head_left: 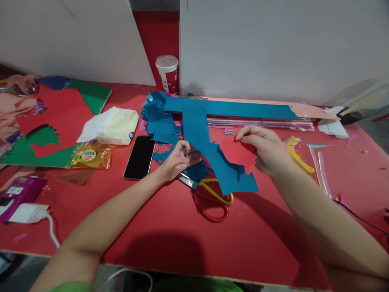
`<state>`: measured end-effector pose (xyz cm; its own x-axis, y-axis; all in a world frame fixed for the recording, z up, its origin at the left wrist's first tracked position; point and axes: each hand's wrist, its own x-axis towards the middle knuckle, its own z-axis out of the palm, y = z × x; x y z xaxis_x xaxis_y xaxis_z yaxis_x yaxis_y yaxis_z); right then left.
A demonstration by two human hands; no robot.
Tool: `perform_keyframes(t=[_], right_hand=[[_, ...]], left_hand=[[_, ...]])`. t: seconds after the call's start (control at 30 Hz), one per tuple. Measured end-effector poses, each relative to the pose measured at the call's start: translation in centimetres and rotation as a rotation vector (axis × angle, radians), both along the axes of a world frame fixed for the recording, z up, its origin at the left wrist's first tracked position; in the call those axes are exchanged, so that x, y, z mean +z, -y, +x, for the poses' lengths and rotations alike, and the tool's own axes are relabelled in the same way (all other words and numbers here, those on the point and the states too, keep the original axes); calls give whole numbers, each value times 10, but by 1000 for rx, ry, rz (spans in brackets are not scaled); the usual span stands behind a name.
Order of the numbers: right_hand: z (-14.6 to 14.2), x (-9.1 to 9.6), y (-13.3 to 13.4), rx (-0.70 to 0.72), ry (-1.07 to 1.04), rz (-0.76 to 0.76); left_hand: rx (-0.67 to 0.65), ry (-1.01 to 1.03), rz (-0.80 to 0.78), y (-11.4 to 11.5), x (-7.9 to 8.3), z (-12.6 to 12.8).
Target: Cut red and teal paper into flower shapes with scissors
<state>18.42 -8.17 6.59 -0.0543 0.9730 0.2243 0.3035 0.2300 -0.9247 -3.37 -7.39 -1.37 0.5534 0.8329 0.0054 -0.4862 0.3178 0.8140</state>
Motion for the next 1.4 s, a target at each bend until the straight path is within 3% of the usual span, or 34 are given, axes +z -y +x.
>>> perform_keyframes(t=[0.1,0.2,0.3,0.4,0.5,0.6,0.7,0.83,0.93,1.03,1.13,1.23,1.4], right_hand=[[-5,-17,8,57,-77,-161],[-10,-31,18,202,-98,-301],[-15,-42,26,301,-88,-394],[-21,-48,31,359,-57,-456],[-25,-50,34,402,-25,-444],[-28,-50,36,425,-33,-427],[-28,-50,38,430,-62,-433],[-28,-50,39,420,-91,-444],[-27,-52,39,377,-121,-423],[-25,-55,38,277,-145,-351],[-23,-59,36,170,-155,-253],[-24,-65,33,140,-120,-208],[-26,-76,30,174,-47,-146]], left_hand=[[34,70,-114,0,6,0],[49,25,-147,1,11,1],[84,-127,-152,2,14,3],[79,-404,-123,4,16,4],[138,-688,27,6,28,5],[155,-802,238,7,53,6],[242,-1077,304,6,78,7],[76,-1325,587,4,91,8],[115,-1284,729,0,89,6],[165,-1061,793,-11,79,2],[291,-811,594,-26,59,0],[399,-702,359,-37,33,2],[374,-615,103,-39,8,9]])
